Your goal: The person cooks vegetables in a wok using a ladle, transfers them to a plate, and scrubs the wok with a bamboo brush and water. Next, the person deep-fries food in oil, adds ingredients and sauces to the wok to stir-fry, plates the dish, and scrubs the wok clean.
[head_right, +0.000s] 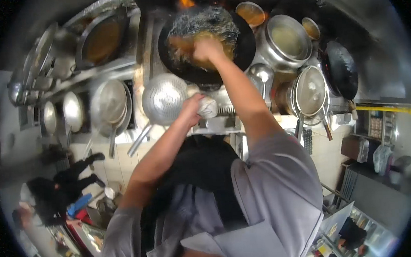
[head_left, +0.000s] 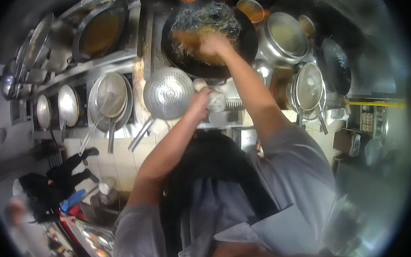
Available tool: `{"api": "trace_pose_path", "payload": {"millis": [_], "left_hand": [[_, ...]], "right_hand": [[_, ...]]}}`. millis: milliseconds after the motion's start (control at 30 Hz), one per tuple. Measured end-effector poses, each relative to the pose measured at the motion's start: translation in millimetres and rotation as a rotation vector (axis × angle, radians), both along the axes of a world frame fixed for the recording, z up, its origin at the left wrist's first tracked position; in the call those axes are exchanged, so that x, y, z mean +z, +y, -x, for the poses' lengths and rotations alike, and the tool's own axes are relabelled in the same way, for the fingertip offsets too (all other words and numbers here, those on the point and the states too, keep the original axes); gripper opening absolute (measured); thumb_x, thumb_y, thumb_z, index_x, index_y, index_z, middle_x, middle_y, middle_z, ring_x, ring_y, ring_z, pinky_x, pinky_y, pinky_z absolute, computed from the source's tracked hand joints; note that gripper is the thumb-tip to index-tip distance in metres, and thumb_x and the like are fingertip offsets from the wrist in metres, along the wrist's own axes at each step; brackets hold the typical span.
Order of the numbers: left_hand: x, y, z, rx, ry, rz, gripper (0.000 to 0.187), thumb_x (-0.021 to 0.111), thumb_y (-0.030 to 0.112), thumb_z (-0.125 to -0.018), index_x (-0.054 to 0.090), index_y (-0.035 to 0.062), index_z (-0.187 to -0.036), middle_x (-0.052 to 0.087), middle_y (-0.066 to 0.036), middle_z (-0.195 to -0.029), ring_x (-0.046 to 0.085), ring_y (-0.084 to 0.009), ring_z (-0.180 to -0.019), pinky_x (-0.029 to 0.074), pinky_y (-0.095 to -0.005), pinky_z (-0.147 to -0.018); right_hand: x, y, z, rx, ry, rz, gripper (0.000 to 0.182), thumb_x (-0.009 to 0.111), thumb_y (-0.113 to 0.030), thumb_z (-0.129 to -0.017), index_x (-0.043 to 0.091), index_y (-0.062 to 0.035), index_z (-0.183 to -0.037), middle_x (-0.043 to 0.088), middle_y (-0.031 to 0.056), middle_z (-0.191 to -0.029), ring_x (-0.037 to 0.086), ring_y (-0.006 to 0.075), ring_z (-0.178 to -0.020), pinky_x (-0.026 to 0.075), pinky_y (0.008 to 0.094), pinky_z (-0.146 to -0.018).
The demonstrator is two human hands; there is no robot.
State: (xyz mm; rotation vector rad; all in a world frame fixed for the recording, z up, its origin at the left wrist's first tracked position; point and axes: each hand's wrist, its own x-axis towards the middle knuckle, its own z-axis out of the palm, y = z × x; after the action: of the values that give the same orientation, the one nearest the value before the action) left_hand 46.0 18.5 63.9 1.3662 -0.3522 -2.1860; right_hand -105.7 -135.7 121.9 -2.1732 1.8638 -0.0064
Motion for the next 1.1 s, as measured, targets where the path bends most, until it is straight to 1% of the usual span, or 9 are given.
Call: {"api": "trace_pose_path", "payload": {"millis": [67, 267, 400, 533, 667, 767, 867, 1000, 1100], "left_hand": [[21, 23, -13, -0.067, -0.021, 0.022, 0.026, 0.057, 0.017, -0.091, 0.057, -0.0016, -0.110, 0.065, -0.015, -0.099, 0.068, -0.0279, -0.078, 0.057, -0.0439, -0.068], [72, 99, -75, 0.077, -0.060, 0.060, 0.031, 0.062, 0.019, -0.088, 0.060, -0.0013, -0.111, 0.066, -0.012, -0.091, 0.066, -0.0250, -0.082, 0.053, -0.0375, -0.074], [72, 111, -109, 0.235, -0.061, 0.026, 0.031, 0.064, 0.021, -0.087, 0.062, 0.0000, -0.109, 0.066, -0.010, -0.091, 0.065, -0.0238, -0.081, 0.053, -0.0359, -0.072], [59, 107, -128, 0.228, -0.070, 0.057, 0.028, 0.062, 0.020, -0.087, 0.062, 0.0000, -0.107, 0.066, -0.009, -0.088, 0.064, -0.0237, -0.077, 0.052, -0.0353, -0.069], [69, 103, -156, 0.262, -0.092, 0.054, 0.025, 0.060, 0.016, -0.087, 0.061, 0.0004, -0.106, 0.065, -0.010, -0.091, 0.064, -0.0240, -0.081, 0.052, -0.0358, -0.072], [58, 100, -187, 0.401, -0.080, 0.099, 0.027, 0.058, 0.014, -0.087, 0.059, 0.0004, -0.109, 0.065, -0.011, -0.091, 0.065, -0.0254, -0.082, 0.052, -0.0375, -0.073], [35, 101, -231, 0.369, -0.057, 0.029, 0.025, 0.058, 0.013, -0.086, 0.060, 0.0001, -0.107, 0.066, -0.010, -0.094, 0.066, -0.0258, -0.083, 0.053, -0.0391, -0.075], [32, 91, -247, 0.317, -0.177, 0.089, 0.023, 0.056, 0.017, -0.089, 0.058, 0.0012, -0.105, 0.062, -0.010, -0.084, 0.062, -0.0235, -0.072, 0.051, -0.0354, -0.064], [32, 86, -268, 0.306, -0.136, 0.065, 0.033, 0.061, 0.015, -0.086, 0.059, -0.0039, -0.112, 0.064, -0.012, -0.094, 0.065, -0.0255, -0.081, 0.053, -0.0376, -0.071]], "right_hand": [[-4, -34, -3, -0.567, -0.181, -0.063, 0.035, 0.059, -0.021, -0.082, 0.069, -0.0112, -0.114, 0.063, 0.0167, -0.124, 0.062, 0.0325, -0.113, 0.050, 0.0400, -0.096], [26, 72, 10, -0.012, -0.084, -0.153, 0.038, 0.056, -0.019, -0.084, 0.066, -0.0068, -0.118, 0.063, 0.0186, -0.124, 0.062, 0.0349, -0.112, 0.051, 0.0445, -0.094], [32, 35, 89, -0.203, 0.252, -0.205, 0.038, 0.062, -0.019, -0.082, 0.067, -0.0050, -0.118, 0.064, 0.0173, -0.124, 0.062, 0.0316, -0.115, 0.052, 0.0394, -0.092], [12, -33, 58, -0.470, 0.042, -0.063, 0.034, 0.067, -0.018, -0.078, 0.071, -0.0021, -0.107, 0.068, 0.0182, -0.114, 0.067, 0.0300, -0.105, 0.055, 0.0397, -0.088], [17, 35, 31, -0.146, 0.121, -0.167, 0.036, 0.061, -0.015, -0.082, 0.067, -0.0014, -0.115, 0.065, 0.0237, -0.117, 0.066, 0.0317, -0.107, 0.054, 0.0420, -0.088], [6, 30, 68, -0.355, 0.255, 0.013, 0.037, 0.059, -0.022, -0.087, 0.066, -0.0004, -0.116, 0.065, 0.0220, -0.119, 0.066, 0.0300, -0.110, 0.054, 0.0399, -0.088], [23, -27, 53, -0.623, -0.022, -0.093, 0.036, 0.058, -0.022, -0.086, 0.069, 0.0016, -0.110, 0.067, 0.0190, -0.117, 0.066, 0.0305, -0.108, 0.054, 0.0391, -0.088], [-54, -29, -16, -0.425, -0.187, -0.011, 0.045, 0.054, -0.030, -0.084, 0.064, -0.0159, -0.126, 0.061, 0.0184, -0.127, 0.061, 0.0349, -0.115, 0.049, 0.0429, -0.099], [13, 55, -18, -0.228, -0.066, -0.196, 0.043, 0.056, -0.034, -0.085, 0.065, -0.0209, -0.125, 0.062, 0.0135, -0.127, 0.060, 0.0340, -0.116, 0.048, 0.0431, -0.100]]}}
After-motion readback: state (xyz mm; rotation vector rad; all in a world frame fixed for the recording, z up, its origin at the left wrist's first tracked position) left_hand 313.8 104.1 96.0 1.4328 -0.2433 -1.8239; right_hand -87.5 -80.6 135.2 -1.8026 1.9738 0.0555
